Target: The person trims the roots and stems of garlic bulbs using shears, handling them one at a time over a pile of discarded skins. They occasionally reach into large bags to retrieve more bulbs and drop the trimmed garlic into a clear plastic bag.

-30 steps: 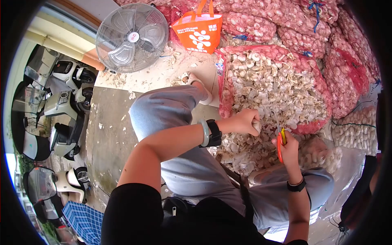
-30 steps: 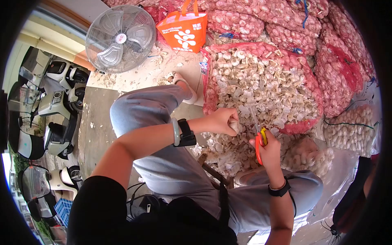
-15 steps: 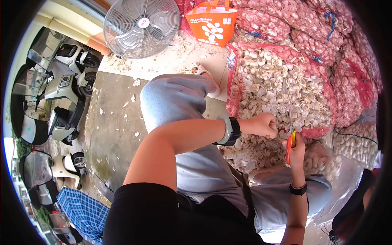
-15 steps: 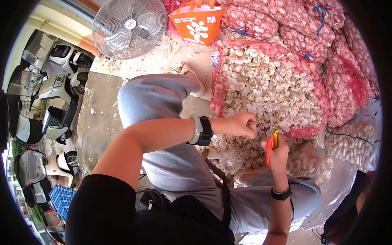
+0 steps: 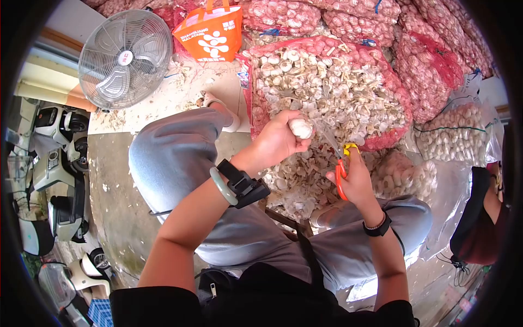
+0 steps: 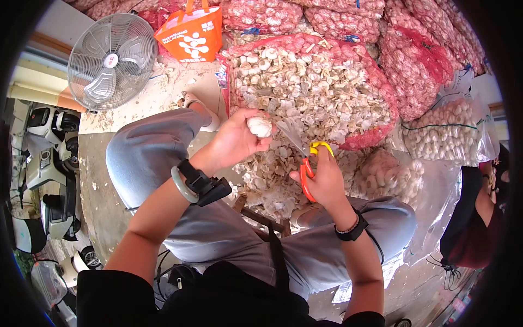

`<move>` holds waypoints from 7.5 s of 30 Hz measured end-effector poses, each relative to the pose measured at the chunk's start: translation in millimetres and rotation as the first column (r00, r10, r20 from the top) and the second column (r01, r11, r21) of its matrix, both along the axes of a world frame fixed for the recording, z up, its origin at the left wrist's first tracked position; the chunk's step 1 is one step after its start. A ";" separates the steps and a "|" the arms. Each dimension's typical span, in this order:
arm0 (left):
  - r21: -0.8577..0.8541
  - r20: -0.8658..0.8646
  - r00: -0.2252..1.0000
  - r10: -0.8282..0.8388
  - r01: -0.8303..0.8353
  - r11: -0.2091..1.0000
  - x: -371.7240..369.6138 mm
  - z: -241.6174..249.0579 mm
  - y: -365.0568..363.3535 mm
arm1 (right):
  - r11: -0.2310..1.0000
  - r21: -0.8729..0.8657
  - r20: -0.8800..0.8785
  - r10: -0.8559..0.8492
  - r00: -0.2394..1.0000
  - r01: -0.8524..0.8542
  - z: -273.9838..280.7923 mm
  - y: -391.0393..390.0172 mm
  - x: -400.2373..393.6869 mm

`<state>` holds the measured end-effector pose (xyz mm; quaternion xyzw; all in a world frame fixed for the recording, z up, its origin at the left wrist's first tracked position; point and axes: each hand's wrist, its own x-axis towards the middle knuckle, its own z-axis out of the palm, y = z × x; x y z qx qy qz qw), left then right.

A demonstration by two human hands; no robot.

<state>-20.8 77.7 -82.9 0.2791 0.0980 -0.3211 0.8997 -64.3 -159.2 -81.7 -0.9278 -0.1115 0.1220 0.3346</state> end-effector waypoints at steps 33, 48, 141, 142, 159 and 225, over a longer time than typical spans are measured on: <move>0.517 0.181 0.979 0.095 -0.177 0.838 -12.2 7.2 -17.0 | 0.939 -0.310 0.174 -0.097 0.980 0.148 -2.8 -4.5 5.0; 0.674 0.352 0.936 0.006 -0.258 0.692 -12.6 2.9 -18.4 | 0.990 -0.142 0.150 0.039 0.988 -0.017 14.5 0.9 2.2; 0.579 0.556 0.803 -0.215 -0.188 0.794 2.7 -0.7 -1.6 | 0.995 -0.087 0.073 0.050 0.996 -0.044 10.9 -13.7 3.3; 0.574 0.583 0.786 -0.204 -0.221 0.788 2.9 0.2 -1.9 | 0.995 -0.087 0.073 0.050 0.996 -0.043 15.0 -12.7 3.5; 0.576 0.530 0.820 -0.218 -0.160 0.801 2.2 9.7 0.2 | 0.970 -0.242 0.412 0.125 0.902 -0.024 11.0 -14.6 6.0; 0.258 0.436 0.900 0.018 -0.144 0.955 3.2 -3.3 -2.2 | 0.944 0.324 -0.008 0.070 0.998 -0.063 -13.2 -11.9 -3.2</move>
